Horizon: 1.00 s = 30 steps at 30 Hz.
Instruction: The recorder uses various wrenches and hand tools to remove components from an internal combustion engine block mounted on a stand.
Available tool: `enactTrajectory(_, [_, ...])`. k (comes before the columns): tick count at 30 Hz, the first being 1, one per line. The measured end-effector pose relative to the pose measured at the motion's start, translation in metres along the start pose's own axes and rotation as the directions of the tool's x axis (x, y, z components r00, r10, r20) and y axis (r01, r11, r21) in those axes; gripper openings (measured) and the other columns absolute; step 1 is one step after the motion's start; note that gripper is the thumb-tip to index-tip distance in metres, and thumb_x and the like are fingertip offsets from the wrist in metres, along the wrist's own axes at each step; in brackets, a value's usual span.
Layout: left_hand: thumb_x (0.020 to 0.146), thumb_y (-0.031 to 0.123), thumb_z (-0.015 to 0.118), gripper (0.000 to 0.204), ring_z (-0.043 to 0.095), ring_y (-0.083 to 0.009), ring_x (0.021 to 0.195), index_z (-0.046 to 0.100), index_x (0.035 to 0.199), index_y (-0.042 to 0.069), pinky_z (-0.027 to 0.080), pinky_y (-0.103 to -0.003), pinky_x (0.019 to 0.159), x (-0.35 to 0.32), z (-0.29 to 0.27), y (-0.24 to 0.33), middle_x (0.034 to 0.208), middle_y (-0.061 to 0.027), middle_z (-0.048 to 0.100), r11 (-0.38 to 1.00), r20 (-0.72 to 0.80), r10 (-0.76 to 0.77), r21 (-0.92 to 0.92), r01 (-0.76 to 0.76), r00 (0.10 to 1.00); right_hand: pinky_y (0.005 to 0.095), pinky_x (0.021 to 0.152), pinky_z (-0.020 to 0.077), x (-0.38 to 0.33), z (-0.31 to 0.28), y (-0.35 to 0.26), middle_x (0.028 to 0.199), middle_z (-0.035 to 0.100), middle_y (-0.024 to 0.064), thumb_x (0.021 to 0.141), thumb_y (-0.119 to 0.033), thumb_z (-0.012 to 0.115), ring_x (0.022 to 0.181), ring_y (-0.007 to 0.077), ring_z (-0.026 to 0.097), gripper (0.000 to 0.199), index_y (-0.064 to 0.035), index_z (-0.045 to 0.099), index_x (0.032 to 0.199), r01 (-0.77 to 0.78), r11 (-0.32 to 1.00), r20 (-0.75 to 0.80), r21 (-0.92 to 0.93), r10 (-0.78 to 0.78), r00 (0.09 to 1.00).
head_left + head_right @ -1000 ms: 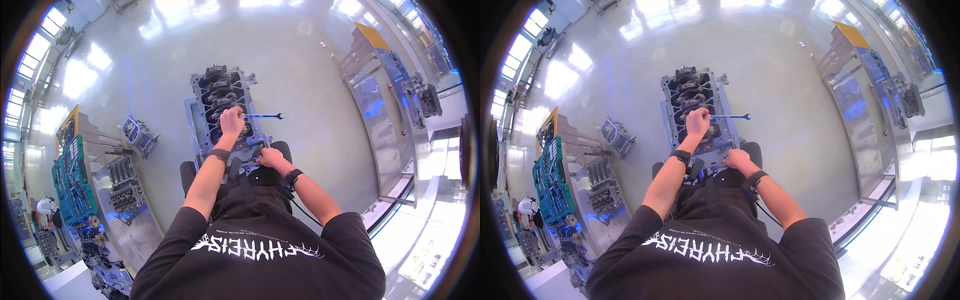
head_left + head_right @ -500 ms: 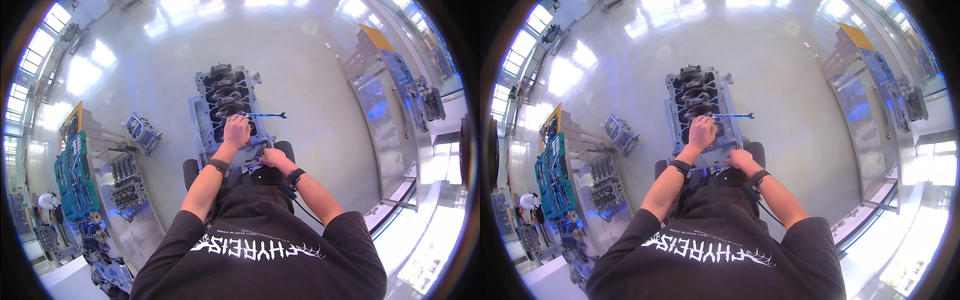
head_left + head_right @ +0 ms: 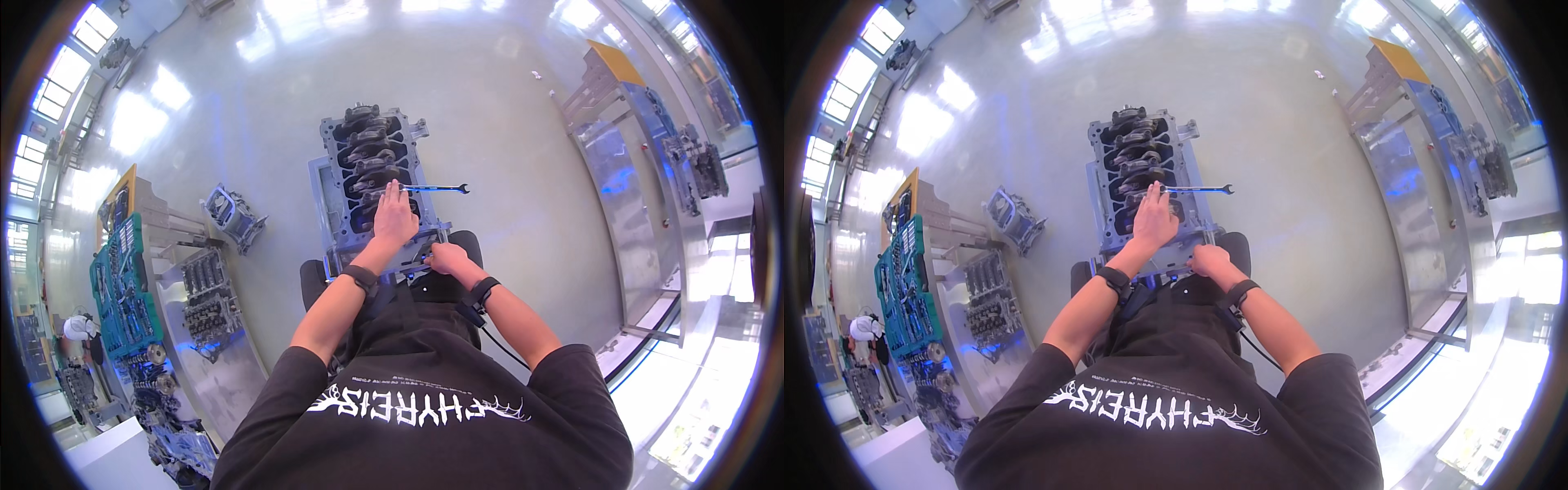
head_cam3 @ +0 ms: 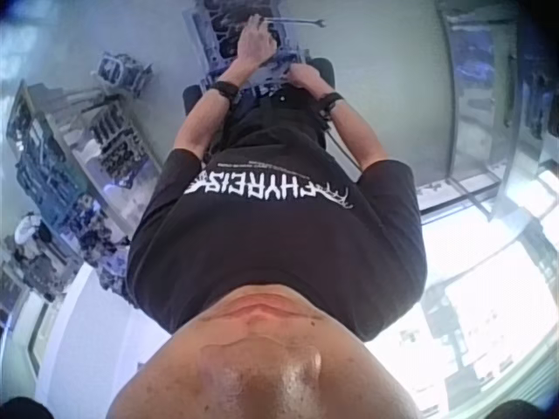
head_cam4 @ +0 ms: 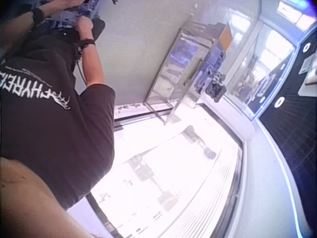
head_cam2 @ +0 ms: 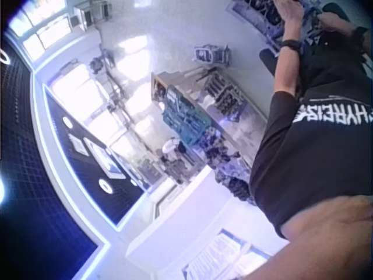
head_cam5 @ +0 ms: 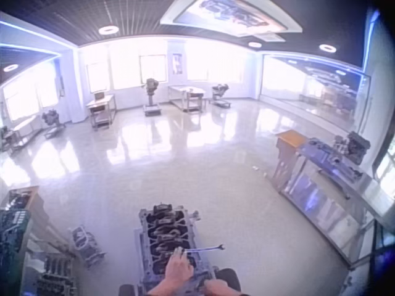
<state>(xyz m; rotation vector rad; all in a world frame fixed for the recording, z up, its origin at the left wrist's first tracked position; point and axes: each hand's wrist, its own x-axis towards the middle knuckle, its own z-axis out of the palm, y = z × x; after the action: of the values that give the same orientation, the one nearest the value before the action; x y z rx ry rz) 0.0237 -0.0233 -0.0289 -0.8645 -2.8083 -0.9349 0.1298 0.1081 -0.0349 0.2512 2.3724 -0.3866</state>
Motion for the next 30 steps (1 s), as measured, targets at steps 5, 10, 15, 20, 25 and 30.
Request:
enactTrajectory(5, [0.073, 0.019, 0.057, 0.064, 0.023, -0.0373, 0.139, 0.043, 0.129, -0.008, 0.023, -0.045, 0.112, 0.003, 0.0, 0.014, 0.147, -0.0285, 0.023, 0.979, 0.206, -0.018, 0.204, -0.025, 0.978, 0.0417, 0.083, 0.051, 0.001, 0.0, 0.002, 0.106, 0.066, 0.015, 0.085, -0.039, 0.062, 0.101, 0.0311, 0.063, 0.039, -0.0051, 0.067, 0.103, -0.003, 1.0, -0.001, 0.01, 0.003, 1.0])
enactTrajectory(10, [0.077, 0.025, 0.059, 0.078, 0.015, -0.0355, 0.141, 0.027, 0.139, -0.008, 0.015, -0.044, 0.115, 0.007, -0.001, 0.032, 0.15, -0.028, 0.014, 0.936, 0.355, -0.187, 0.346, 0.057, 0.916, 0.0414, 0.084, 0.0507, 0.002, 0.002, 0.0, 0.107, 0.066, 0.0155, 0.084, -0.039, 0.062, 0.102, 0.0315, 0.062, 0.039, -0.0053, 0.067, 0.104, -0.034, 0.999, 0.006, 0.013, 0.034, 0.999])
enactTrajectory(15, [0.078, 0.029, 0.06, 0.086, 0.013, -0.0365, 0.142, 0.017, 0.143, -0.008, 0.012, -0.043, 0.115, 0.011, -0.001, 0.042, 0.15, -0.0277, 0.013, 0.898, 0.402, -0.283, 0.431, 0.093, 0.871, 0.0423, 0.083, 0.0502, 0.003, 0.002, 0.002, 0.103, 0.066, 0.016, 0.084, -0.039, 0.062, 0.1, 0.032, 0.063, 0.039, -0.0043, 0.066, 0.102, -0.011, 0.999, 0.002, 0.033, 0.011, 1.0])
enactTrajectory(20, [0.078, 0.03, 0.061, 0.075, 0.015, -0.0361, 0.141, 0.032, 0.136, -0.007, 0.013, -0.048, 0.114, 0.014, -0.014, 0.048, 0.15, -0.0272, 0.016, 0.887, 0.462, -0.285, 0.46, 0.048, 0.84, 0.0435, 0.083, 0.0494, 0.004, 0.001, 0.004, 0.101, 0.066, 0.0173, 0.083, -0.039, 0.062, 0.099, 0.0329, 0.062, 0.04, -0.0031, 0.064, 0.101, -0.002, 0.999, 0.002, 0.044, 0.002, 1.0])
enactTrajectory(25, [0.08, 0.03, 0.058, 0.064, 0.016, -0.0362, 0.141, 0.04, 0.13, -0.006, 0.013, -0.05, 0.114, 0.015, -0.019, 0.045, 0.149, -0.0261, 0.021, 0.899, 0.439, -0.27, 0.433, 0.061, 0.857, 0.0437, 0.084, 0.0487, 0.004, 0.003, 0.006, 0.101, 0.066, 0.017, 0.083, -0.039, 0.063, 0.099, 0.0334, 0.062, 0.04, -0.0034, 0.064, 0.102, 0.006, 0.998, 0.005, 0.065, -0.006, 1.0])
enactTrajectory(30, [0.081, 0.027, 0.056, 0.06, 0.018, -0.0363, 0.141, 0.042, 0.127, -0.008, 0.014, -0.048, 0.114, 0.01, -0.009, 0.03, 0.148, -0.0266, 0.024, 0.915, 0.407, -0.195, 0.402, 0.016, 0.892, 0.0419, 0.085, 0.0494, 0.001, 0.002, 0.005, 0.106, 0.066, 0.0147, 0.083, -0.039, 0.062, 0.103, 0.0312, 0.062, 0.04, -0.0068, 0.066, 0.106, -0.014, 0.998, 0.008, 0.056, 0.014, 1.0])
